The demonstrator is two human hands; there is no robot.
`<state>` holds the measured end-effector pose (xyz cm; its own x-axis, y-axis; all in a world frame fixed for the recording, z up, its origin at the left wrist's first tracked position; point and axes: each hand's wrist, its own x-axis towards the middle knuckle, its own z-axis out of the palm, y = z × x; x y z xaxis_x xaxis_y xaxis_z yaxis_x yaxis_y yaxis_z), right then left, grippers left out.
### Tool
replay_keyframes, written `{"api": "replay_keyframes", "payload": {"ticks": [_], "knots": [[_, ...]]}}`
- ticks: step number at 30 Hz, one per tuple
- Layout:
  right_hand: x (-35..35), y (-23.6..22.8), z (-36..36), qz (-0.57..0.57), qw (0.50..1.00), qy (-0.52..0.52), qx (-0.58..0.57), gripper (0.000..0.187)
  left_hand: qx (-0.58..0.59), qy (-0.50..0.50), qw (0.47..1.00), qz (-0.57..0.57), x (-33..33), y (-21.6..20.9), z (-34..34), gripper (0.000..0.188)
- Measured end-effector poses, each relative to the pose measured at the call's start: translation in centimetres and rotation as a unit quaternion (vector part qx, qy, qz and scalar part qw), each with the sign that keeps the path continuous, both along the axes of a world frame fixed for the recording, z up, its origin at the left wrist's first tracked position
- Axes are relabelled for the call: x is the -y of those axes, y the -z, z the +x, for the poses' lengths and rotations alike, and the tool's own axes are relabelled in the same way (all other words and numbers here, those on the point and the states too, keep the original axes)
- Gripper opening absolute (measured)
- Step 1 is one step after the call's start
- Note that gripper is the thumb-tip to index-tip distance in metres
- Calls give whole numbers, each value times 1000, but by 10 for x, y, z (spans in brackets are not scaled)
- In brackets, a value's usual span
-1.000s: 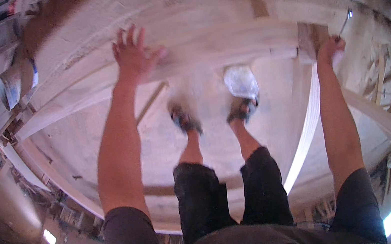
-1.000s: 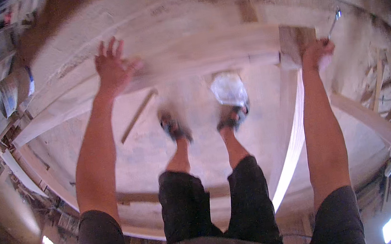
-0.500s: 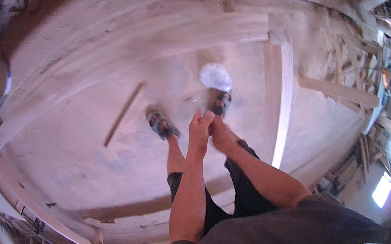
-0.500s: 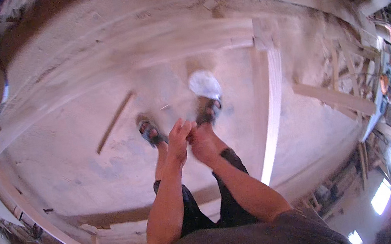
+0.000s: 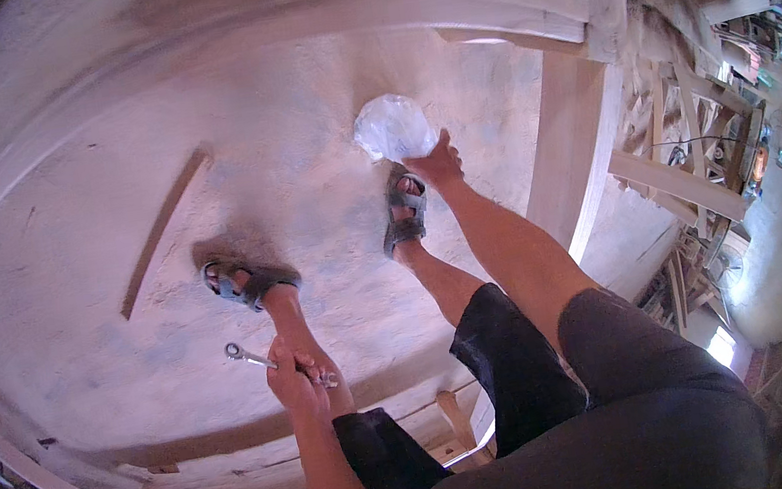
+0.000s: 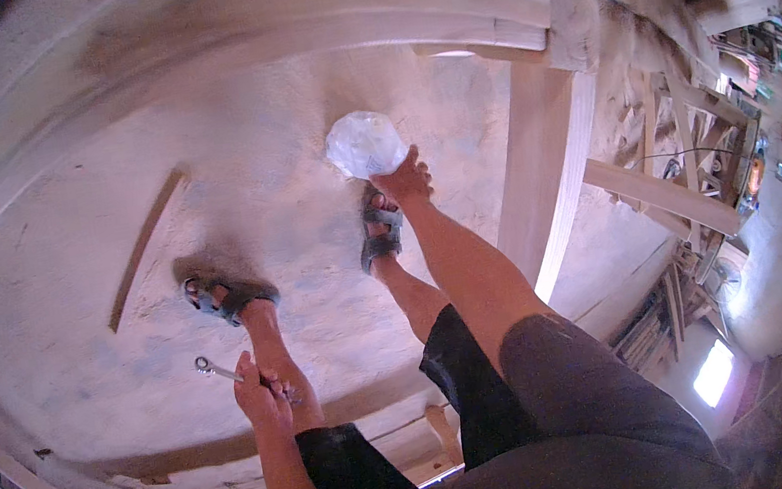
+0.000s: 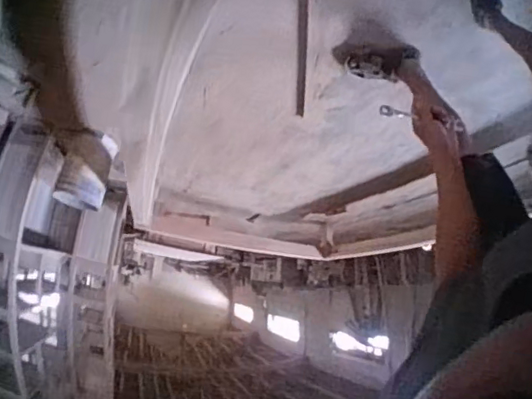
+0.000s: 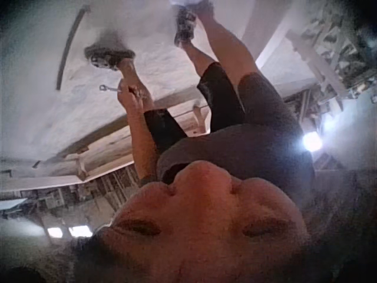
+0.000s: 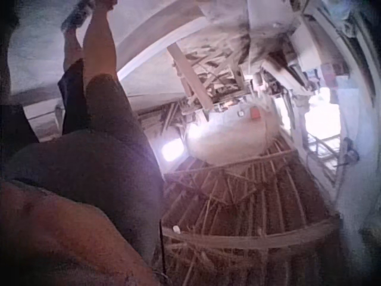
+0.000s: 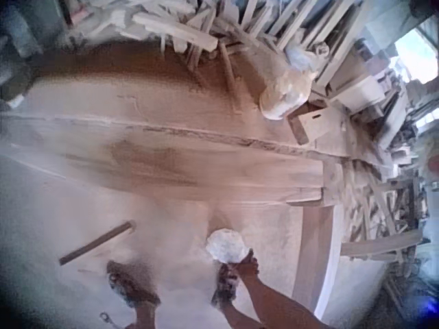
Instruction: The person assembles a large wooden frame by fitting pieces together, applying glue, and tightening bolts using a wrench.
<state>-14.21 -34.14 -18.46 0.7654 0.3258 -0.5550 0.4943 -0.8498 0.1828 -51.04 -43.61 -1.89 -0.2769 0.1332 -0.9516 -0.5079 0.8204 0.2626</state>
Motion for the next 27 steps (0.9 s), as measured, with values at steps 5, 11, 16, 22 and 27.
{"api": "replay_keyframes", "payload": {"ticks": [5, 11, 16, 22, 27], "knots": [[19, 114, 57, 59, 978, 181, -80, 52, 14, 15, 999, -27, -4, -5, 6, 30], [52, 78, 35, -5, 923, -356, -145, 25, 53, 57, 997, -6, 7, -13, 15, 37], [33, -85, -44, 238, 913, 187, -272, 38, 63, 167, 983, 37, -51, -79, 65, 36], [32, -226, -99, 147, 928, -78, -332, 26, 83, 251, 957, 117, -60, -98, 73, 30], [49, -316, -150, 138, 877, -253, -385, 29, -119, 401, 889, 186, -21, -118, 52, 30]]}}
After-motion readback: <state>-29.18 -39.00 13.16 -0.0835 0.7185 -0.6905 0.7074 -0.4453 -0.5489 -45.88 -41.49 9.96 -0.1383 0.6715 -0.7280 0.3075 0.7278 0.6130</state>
